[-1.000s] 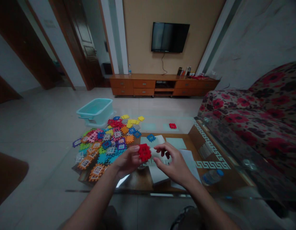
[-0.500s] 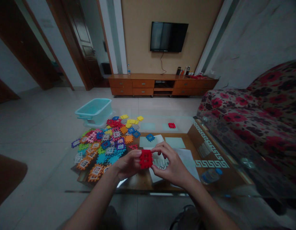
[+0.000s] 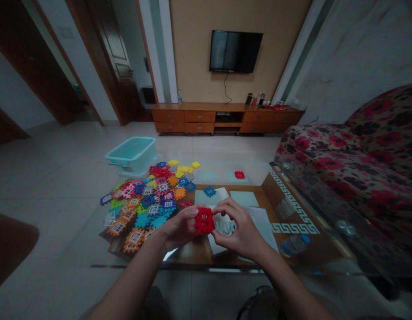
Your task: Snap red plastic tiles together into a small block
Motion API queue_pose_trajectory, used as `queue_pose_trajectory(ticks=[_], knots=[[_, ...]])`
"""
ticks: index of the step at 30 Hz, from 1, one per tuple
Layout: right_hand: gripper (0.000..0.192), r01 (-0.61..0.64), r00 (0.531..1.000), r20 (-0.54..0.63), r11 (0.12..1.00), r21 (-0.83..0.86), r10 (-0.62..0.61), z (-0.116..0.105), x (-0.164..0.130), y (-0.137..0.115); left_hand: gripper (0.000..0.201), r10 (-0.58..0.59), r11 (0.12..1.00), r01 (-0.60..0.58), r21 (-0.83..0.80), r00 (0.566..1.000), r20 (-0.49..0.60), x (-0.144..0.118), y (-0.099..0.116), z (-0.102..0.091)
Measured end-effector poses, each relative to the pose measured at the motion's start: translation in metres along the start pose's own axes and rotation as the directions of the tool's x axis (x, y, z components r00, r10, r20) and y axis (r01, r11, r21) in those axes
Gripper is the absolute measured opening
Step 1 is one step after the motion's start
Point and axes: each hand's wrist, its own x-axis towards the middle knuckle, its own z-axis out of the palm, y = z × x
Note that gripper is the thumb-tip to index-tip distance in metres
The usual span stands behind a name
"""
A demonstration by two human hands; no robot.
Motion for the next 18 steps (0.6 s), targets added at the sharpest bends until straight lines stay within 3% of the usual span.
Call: queue_pose_trajectory(ticks=[5, 8, 9, 11, 14, 18], knots=[[0.033, -0.019, 1.000, 0.006, 0.997, -0.078, 0.019, -0.004, 0.000, 0.008, 0.038, 0.044, 0.990, -0.029, 0.141, 0.994, -0.102, 0.007, -0.004, -0.005], [0.030, -0.041, 0.999, -0.004, 0.981, -0.191, 0.041, -0.008, 0.000, 0.014, 0.040, 0.178, 0.888, -0.091, 0.452, 0.972, -0.154, 0.011, -0.004, -0.007], [0.029, -0.052, 0.999, -0.002, 0.970, -0.237, 0.053, -0.010, 0.000, 0.016, 0.041, 0.249, 0.791, -0.120, 0.599, 0.959, -0.138, 0.010, -0.003, -0.008], [0.029, -0.072, 0.997, 0.016, 0.941, -0.329, 0.082, -0.015, -0.001, 0.019, 0.044, 0.378, 0.503, -0.167, 0.848, 0.925, -0.042, 0.008, 0.000, -0.007], [0.028, -0.084, 0.990, 0.062, 0.895, -0.438, 0.123, -0.020, -0.003, 0.024, 0.049, 0.459, 0.111, -0.193, 0.975, 0.880, 0.122, 0.004, 0.004, -0.009], [0.028, -0.063, 0.982, 0.124, 0.858, -0.509, 0.145, -0.020, -0.005, 0.027, 0.050, 0.438, -0.145, -0.204, 0.968, 0.864, 0.247, 0.003, 0.005, -0.016]])
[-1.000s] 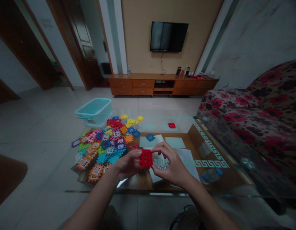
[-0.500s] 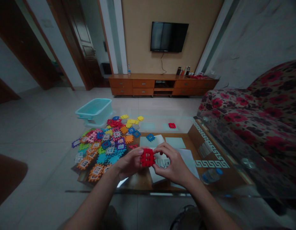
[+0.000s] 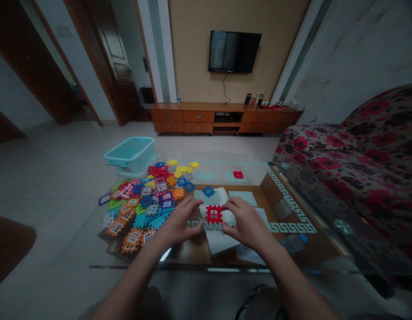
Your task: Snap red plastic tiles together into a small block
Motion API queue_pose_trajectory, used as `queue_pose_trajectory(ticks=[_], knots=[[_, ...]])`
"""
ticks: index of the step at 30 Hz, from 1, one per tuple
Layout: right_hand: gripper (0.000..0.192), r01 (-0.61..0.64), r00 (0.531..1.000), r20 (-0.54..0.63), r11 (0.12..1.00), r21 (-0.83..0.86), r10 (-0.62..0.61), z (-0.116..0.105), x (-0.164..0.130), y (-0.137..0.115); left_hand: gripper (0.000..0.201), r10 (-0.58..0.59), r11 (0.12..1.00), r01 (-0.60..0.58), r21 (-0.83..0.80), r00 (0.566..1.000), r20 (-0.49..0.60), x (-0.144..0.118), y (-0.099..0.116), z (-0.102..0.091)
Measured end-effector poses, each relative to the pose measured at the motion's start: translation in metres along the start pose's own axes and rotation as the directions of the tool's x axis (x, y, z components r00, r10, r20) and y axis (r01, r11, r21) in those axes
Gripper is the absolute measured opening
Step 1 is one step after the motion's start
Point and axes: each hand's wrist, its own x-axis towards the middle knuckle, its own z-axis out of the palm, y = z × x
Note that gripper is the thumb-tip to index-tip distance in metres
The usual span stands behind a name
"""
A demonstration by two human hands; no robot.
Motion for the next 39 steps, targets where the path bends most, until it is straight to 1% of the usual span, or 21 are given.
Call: queue_pose_trajectory(ticks=[4, 9, 13, 23, 35, 39], knots=[[0.029, 0.015, 0.999, 0.034, 0.999, -0.051, -0.013, 0.006, 0.000, -0.003, 0.043, 0.038, 0.993, -0.044, 0.108, 0.998, 0.057, -0.001, -0.005, 0.005], [0.027, 0.027, 0.998, 0.059, 0.997, -0.073, -0.022, 0.010, 0.000, -0.007, 0.026, 0.058, 0.979, -0.074, 0.190, 0.995, 0.084, -0.003, -0.003, 0.007], [0.026, 0.033, 0.997, 0.071, 0.997, -0.074, -0.028, 0.011, 0.000, -0.008, 0.027, 0.054, 0.974, -0.070, 0.216, 0.995, 0.079, -0.004, -0.002, 0.008], [0.027, 0.023, 0.997, 0.075, 0.997, -0.070, -0.018, 0.012, 0.000, -0.009, 0.027, 0.043, 0.978, -0.058, 0.202, 0.996, 0.077, -0.004, -0.002, 0.009], [0.027, 0.003, 0.996, 0.089, 0.998, -0.068, 0.003, 0.018, -0.001, -0.008, 0.027, 0.027, 0.981, -0.043, 0.187, 0.996, 0.088, -0.005, -0.006, 0.010], [0.028, -0.005, 0.995, 0.097, 0.999, -0.052, 0.010, 0.019, -0.001, -0.011, 0.031, 0.035, 0.983, -0.047, 0.178, 0.997, 0.068, -0.009, -0.011, 0.012]])
